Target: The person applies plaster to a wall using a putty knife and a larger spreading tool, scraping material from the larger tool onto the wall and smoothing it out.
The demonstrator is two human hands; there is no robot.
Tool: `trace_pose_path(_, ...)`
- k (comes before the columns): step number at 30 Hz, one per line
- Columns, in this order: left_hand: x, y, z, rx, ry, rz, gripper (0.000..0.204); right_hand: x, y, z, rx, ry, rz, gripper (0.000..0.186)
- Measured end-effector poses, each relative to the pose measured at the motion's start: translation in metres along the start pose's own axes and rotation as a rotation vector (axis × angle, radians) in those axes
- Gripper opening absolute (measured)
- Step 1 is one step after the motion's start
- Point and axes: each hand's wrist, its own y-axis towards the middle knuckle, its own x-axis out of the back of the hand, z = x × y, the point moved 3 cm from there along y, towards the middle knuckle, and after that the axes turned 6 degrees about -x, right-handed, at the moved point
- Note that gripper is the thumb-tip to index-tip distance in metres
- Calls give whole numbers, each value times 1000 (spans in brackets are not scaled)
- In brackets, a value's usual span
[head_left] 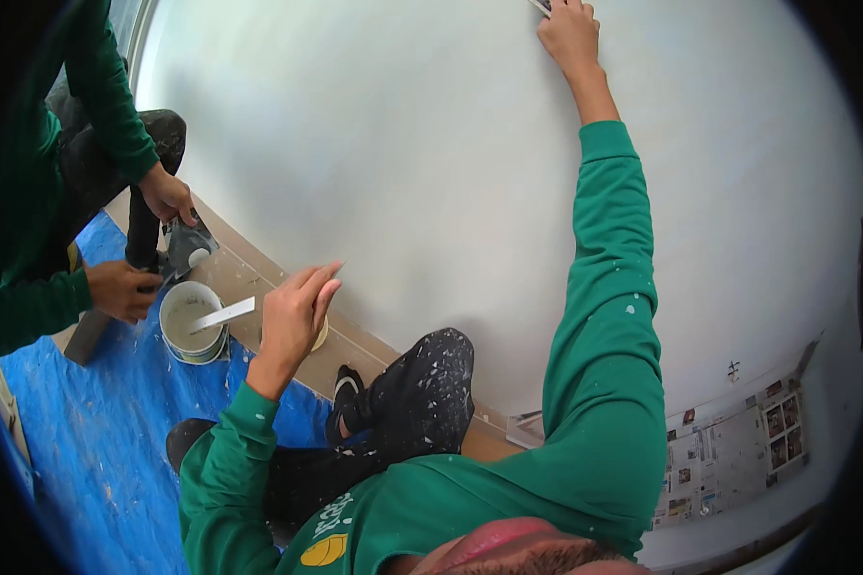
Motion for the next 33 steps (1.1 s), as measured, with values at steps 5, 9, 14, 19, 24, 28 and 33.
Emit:
trace_pose_path(5,-3,-3,-3,23,-6,19,22,-36,-92,38,128,-144,-52,21)
trace_pose_path(9,-2,2,2,22,-14,-10,23,-56,-148,83,36,-54,124,28)
trace_pose_path(14,2,-1,4,33,28,6,24,-82,-220,129,29,-1,200,34)
trace_pose_path(19,8,-2,3,41,25,-25,24,-103,-279,169,16,87,277,37)
trace_pose_path(24,10,-4,2,49,2,-41,23,-116,-327,195,12,140,347,37)
trace_pose_path(28,17,-7,3,104,55,-11,22,-122,-351,211,-10,154,455,38)
trace_pose_path(33,20,-16,29,400,-172,-148,37,-114,-354,210,-128,593,517,32)
